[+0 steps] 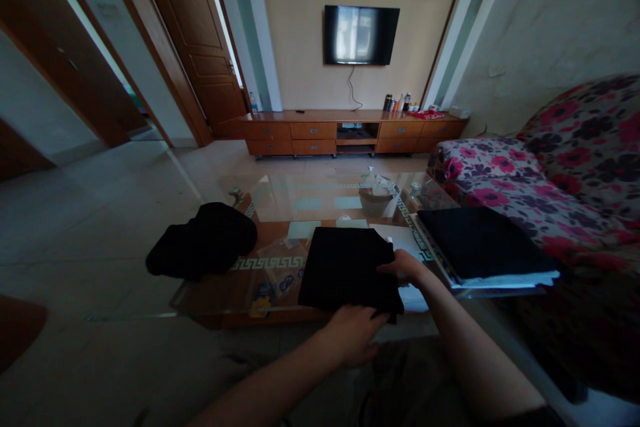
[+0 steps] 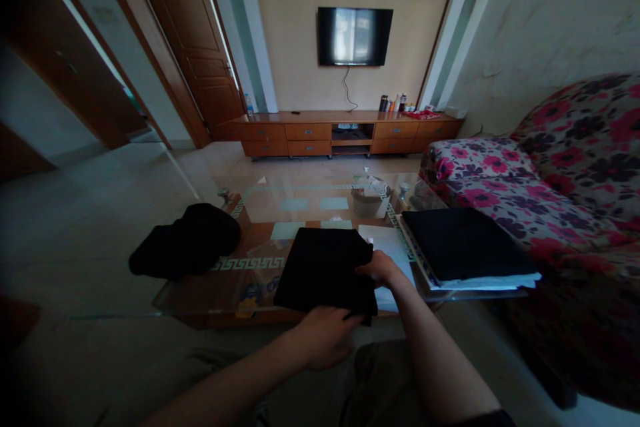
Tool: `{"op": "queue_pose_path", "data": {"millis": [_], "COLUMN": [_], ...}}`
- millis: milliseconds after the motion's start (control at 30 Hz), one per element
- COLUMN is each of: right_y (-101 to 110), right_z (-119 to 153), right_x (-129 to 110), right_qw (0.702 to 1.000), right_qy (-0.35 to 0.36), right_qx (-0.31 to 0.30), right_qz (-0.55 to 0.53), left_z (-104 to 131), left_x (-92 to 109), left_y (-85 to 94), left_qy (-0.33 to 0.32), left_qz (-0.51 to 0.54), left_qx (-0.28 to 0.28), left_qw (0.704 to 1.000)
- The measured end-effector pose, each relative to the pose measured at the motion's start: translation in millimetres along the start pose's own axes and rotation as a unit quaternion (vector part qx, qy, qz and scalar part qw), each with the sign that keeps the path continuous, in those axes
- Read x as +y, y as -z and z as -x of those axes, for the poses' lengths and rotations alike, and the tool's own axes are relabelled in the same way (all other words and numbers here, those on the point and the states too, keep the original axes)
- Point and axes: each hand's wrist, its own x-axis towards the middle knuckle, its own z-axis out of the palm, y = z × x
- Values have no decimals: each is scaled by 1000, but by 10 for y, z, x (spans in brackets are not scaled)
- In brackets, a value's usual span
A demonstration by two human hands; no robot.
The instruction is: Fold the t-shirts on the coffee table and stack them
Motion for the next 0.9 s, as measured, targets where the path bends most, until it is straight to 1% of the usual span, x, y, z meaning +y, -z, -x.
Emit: {"op": "queue_pose_path", "data": {"millis": [33,67,133,167,200,233,267,300,333,400,467,567,667,767,833,900], "right_y": [12,22,24,13,-6,-31,-60,-89,-115,-150,-158,-138,-120,-121,-123,-118], "right_z": [-4,-13,-45,-69,-97,-128,-160,-193,-223,-270,-294,-284,-261,-285,-330,-377], "right_x": [-10,-23,-54,-71,-88,-104,-120,-134,-146,-168,-188,-222,-254,-254,-222,-167], "right_qw": [1000,997,977,961,949,943,944,948,953,959,959,957,954,958,958,961], "right_qy": [1,11,60,92,121,144,160,170,175,180,182,181,190,202,189,166], "right_qx": [17,57,176,229,262,272,261,242,224,202,202,214,222,204,196,198], "right_qz": [24,53,106,123,129,128,123,114,102,81,76,81,67,-28,-83,-98], "left_z": [24,49,95,113,128,139,147,153,158,167,174,174,161,150,147,148], "left_x": [24,35,7,-36,-97,-173,-258,-346,-431,-573,-658,-701,-708,-714,-716,-715], "left_y": [65,141,305,379,437,473,483,465,424,291,144,3,-21,-5,-2,-7], "left_qy": [-29,-54,-77,-71,-53,-29,-4,17,34,46,45,47,46,45,45,45], "left_qz": [13,28,59,73,81,82,76,63,47,14,-12,-41,-48,-48,-47,-48], "left_qx": [-4,-9,1,24,57,91,118,129,125,85,47,31,26,28,30,31], "left_qw": [999,998,995,995,994,992,990,989,990,995,998,998,997,997,997,997]}}
